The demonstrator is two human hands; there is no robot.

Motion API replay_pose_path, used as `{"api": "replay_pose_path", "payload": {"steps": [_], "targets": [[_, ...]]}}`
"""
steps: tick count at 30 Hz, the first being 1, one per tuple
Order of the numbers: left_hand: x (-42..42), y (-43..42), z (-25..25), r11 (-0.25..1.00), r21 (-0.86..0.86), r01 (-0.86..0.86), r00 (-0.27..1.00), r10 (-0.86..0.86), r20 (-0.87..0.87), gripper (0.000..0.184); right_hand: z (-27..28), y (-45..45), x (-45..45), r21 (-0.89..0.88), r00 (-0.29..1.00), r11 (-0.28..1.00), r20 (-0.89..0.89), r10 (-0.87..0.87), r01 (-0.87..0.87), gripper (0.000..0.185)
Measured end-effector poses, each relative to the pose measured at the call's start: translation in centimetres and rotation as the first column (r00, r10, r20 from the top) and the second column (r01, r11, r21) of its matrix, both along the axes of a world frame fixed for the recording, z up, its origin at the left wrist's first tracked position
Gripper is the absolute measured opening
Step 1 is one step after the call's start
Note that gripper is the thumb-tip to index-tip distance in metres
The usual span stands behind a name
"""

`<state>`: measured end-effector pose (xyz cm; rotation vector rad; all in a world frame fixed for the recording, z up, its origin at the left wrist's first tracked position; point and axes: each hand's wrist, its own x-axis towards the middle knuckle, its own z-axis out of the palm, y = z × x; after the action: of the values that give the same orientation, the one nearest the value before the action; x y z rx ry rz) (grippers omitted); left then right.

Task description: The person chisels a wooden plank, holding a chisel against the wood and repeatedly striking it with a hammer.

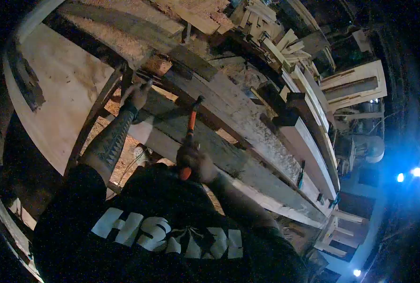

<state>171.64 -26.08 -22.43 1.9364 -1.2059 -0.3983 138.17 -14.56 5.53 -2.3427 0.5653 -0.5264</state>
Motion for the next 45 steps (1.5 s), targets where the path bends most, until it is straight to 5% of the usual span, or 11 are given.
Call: {"api": "replay_pose_path", "payload": {"steps": [5, 11, 15, 16, 18, 20, 23, 25, 29, 36, 45], "targets": [[0.1, 1.5, 8.4, 0.991, 0.125, 0.042, 0.984, -0.019, -0.178, 0.061, -2.3, 4.9, -3.4, 0.688, 0.963, 0.698, -0.004, -0.268, 0.197, 0.021], [-0.4, 1.7, 8.3, 1.0, 0.001, 0.016, 0.958, -0.015, -0.288, 0.052, -4.0, 6.1, -0.1, 0.574, 0.875, 0.745, 0.097, -0.474, 0.34, 0.013], [-0.9, 2.7, 9.5, 0.952, -0.265, 0.153, 0.975, -0.101, 0.199, 0.055, -0.5, 3.8, 1.3, 0.31, 0.851, 0.905, 0.348, -0.393, 0.291, 0.022], [-1.3, 3.6, 9.7, 0.905, -0.309, 0.292, 0.906, -0.158, 0.393, 0.054, 0.3, 2.9, 1.1, 0.053, 0.862, 0.971, 0.45, -0.232, 0.233, 0.026], [-4.2, 8.0, 8.5, 0.668, -0.262, 0.697, 0.673, -0.735, -0.085, 0.039, -1.1, 3.0, 0.9, 0.052, 0.87, 0.962, 0.415, -0.266, 0.269, 0.031], [-6.5, 11.4, 5.1, 0.416, -0.388, 0.822, 0.096, -0.774, -0.626, 0.036, -1.5, 3.6, 0.8, 0.087, 0.889, 0.962, 0.37, -0.271, 0.258, 0.032], [-7.0, 12.5, 2.0, 0.025, -0.202, 0.979, -0.012, -0.983, -0.183, 0.038, -0.6, 1.9, 1.5, 0.08, 0.887, 0.976, 0.406, -0.219, 0.204, 0.026], [-7.9, 14.3, 1.5, 0.009, -0.031, 0.999, 0.003, -0.985, -0.174, 0.04, 0.8, -0.3, 2.3, -0.003, 0.826, 0.98, 0.538, -0.167, 0.2, 0.021], [-8.7, 13.9, 10.6, 0.203, 0.274, 0.94, 0.322, -0.791, -0.521, 0.041, 2.5, -4.4, 3.9, 0.533, 0.551, 0.779, 0.561, -0.617, 0.329, 0.017], [-7.8, 12.5, 9.8, 0.174, 0.307, 0.936, 0.304, -0.84, -0.45, 0.045, 3.6, -7.7, 3.5, 0.349, 0.748, 0.915, 0.549, -0.374, 0.201, 0.018], [-8.8, 3.0, 19.1, 0.494, 0.083, 0.865, 0.396, -0.776, 0.491, 0.052, 4.1, -6.2, 2.0, 0.365, 0.794, 0.895, 0.448, -0.411, 0.257, 0.012]]}}
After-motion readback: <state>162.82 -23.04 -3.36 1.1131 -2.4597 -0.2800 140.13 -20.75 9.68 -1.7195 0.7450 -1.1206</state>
